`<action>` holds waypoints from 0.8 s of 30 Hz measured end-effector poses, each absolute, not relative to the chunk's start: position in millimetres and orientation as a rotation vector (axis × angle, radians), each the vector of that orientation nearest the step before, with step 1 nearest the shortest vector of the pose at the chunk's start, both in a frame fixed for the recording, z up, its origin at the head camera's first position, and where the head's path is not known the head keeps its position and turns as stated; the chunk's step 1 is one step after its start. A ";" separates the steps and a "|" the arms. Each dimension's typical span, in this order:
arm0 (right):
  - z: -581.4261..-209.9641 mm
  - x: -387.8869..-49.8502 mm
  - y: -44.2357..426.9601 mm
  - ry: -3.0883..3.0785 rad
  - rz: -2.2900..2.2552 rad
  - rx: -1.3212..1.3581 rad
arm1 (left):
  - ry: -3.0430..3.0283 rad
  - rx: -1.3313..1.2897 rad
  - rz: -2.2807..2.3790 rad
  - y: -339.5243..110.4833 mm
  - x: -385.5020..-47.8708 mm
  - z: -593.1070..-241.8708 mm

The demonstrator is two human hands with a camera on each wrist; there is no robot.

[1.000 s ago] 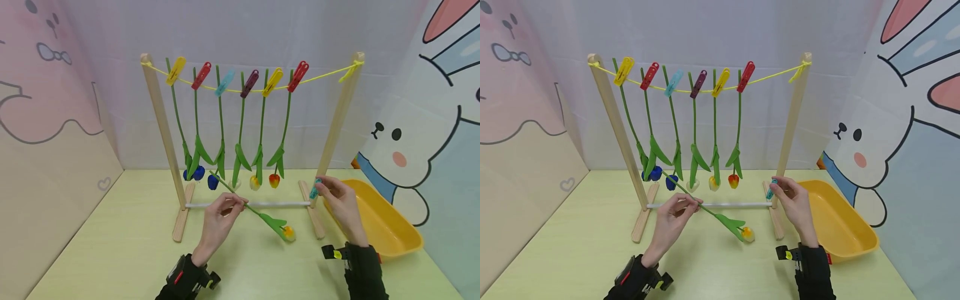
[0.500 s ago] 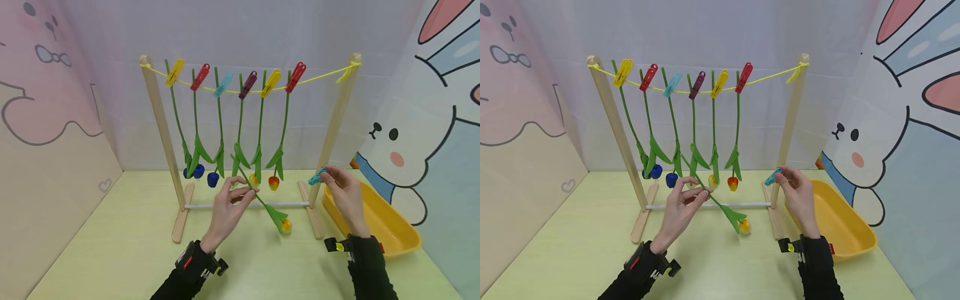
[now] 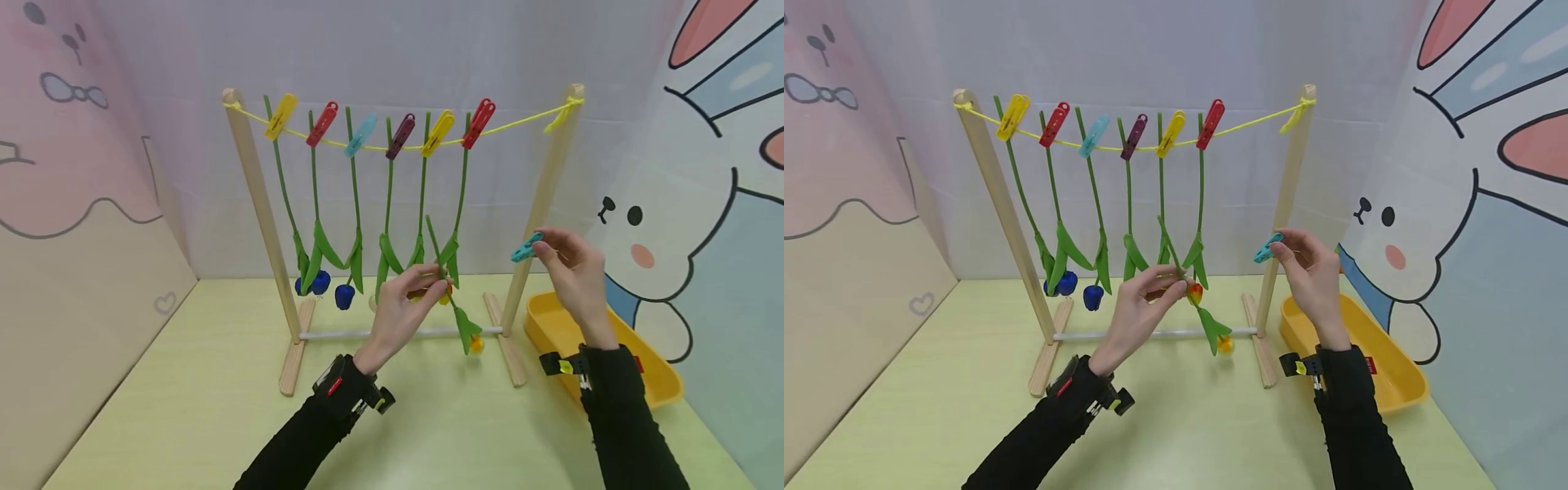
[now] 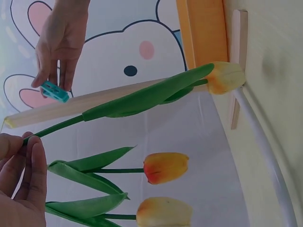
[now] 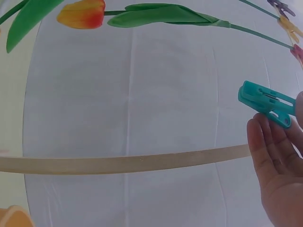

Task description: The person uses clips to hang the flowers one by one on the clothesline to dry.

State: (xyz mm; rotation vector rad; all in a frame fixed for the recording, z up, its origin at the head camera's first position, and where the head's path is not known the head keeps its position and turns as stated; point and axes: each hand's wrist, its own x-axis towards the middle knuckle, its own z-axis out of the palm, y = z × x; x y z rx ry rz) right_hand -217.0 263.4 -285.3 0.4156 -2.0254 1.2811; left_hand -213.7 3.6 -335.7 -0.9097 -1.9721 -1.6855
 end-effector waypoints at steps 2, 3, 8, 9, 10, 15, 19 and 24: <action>-278.6 -219.1 263.9 -2.013 1.276 0.447 | -1.971 -0.931 -1.687 7.6 -217.1 -331.7; -275.4 -219.9 264.1 -2.013 1.267 0.456 | -1.971 -0.936 -1.688 9.6 -218.9 -329.8; -260.0 -224.6 264.6 -1.989 1.210 0.507 | -1.966 -0.967 -1.718 19.6 -226.2 -318.9; -256.9 -225.8 264.7 -1.982 1.191 0.519 | -1.967 -0.973 -1.720 21.8 -227.5 -316.6; -253.8 -227.5 264.5 -1.971 1.179 0.535 | -1.970 -0.976 -1.721 23.7 -228.7 -313.9; -236.0 -235.8 263.4 -1.924 1.097 0.612 | -1.971 -0.999 -1.706 33.4 -235.3 -300.1; -222.1 -241.7 262.5 -1.911 1.014 0.650 | -1.966 -1.002 -1.688 39.9 -240.5 -289.1; -206.4 -249.1 260.1 -1.860 0.901 0.695 | -1.965 -1.002 -1.666 46.5 -247.3 -278.1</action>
